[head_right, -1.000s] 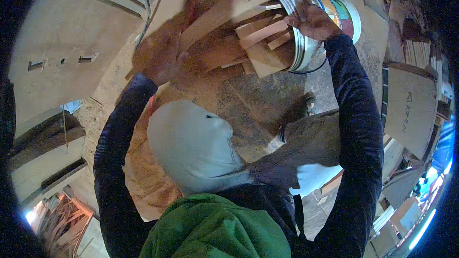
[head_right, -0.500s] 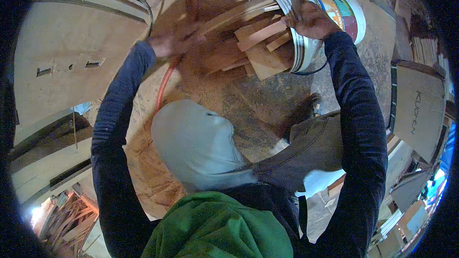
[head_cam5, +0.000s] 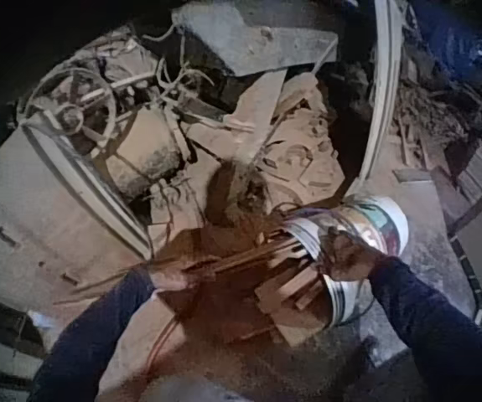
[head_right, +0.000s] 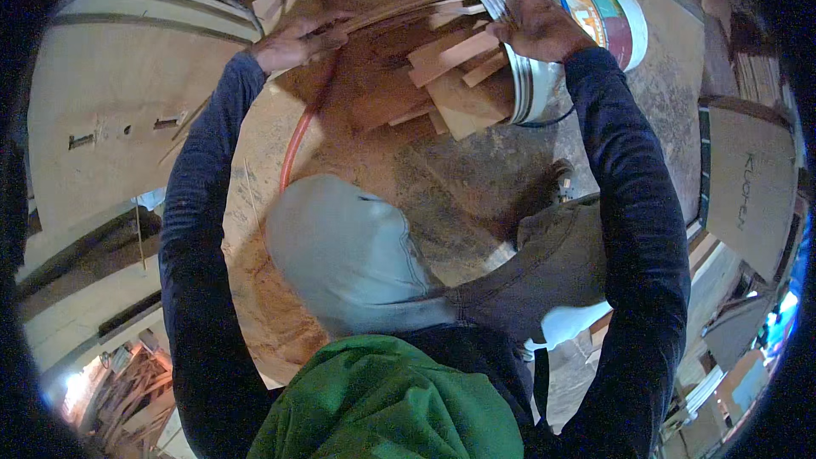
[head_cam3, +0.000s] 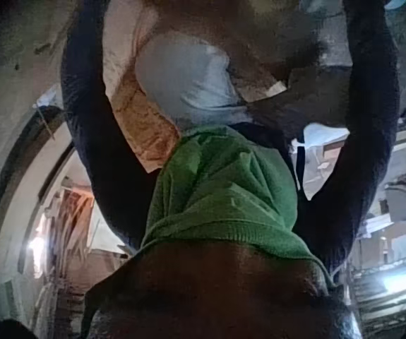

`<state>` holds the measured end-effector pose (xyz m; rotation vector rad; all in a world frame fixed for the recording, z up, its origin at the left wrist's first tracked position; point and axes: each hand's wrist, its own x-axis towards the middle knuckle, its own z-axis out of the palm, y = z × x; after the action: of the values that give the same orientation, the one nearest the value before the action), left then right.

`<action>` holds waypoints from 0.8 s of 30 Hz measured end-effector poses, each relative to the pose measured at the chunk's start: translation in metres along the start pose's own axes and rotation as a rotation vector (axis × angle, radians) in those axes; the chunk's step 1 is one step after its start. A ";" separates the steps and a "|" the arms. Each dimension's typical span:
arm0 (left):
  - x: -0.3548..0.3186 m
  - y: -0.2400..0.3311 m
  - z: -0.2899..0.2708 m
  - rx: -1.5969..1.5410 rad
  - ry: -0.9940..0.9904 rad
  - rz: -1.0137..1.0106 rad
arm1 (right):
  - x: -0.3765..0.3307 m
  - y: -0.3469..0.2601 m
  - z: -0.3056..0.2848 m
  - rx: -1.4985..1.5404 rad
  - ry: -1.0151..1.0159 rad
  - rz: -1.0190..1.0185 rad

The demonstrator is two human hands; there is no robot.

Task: Picking up various wood scraps from the workshop floor and placing them into a plastic bucket, then retrieving a wooden board and metal screws.

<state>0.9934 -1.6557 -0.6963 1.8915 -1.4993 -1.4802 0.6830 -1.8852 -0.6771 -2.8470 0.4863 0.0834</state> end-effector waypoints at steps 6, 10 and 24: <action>0.071 -0.009 0.040 0.328 0.385 0.416 | 0.007 -0.016 -0.005 -0.010 -0.078 0.094; 0.110 0.063 0.049 0.372 0.251 0.262 | 0.000 -0.003 0.004 0.038 0.004 0.011; 0.108 0.014 0.040 0.093 0.099 0.623 | -0.001 -0.009 -0.006 -0.027 0.100 -0.062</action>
<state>0.9436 -1.7399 -0.7593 1.3241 -1.8983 -1.0280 0.6848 -1.8777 -0.6691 -2.9010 0.4192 -0.0643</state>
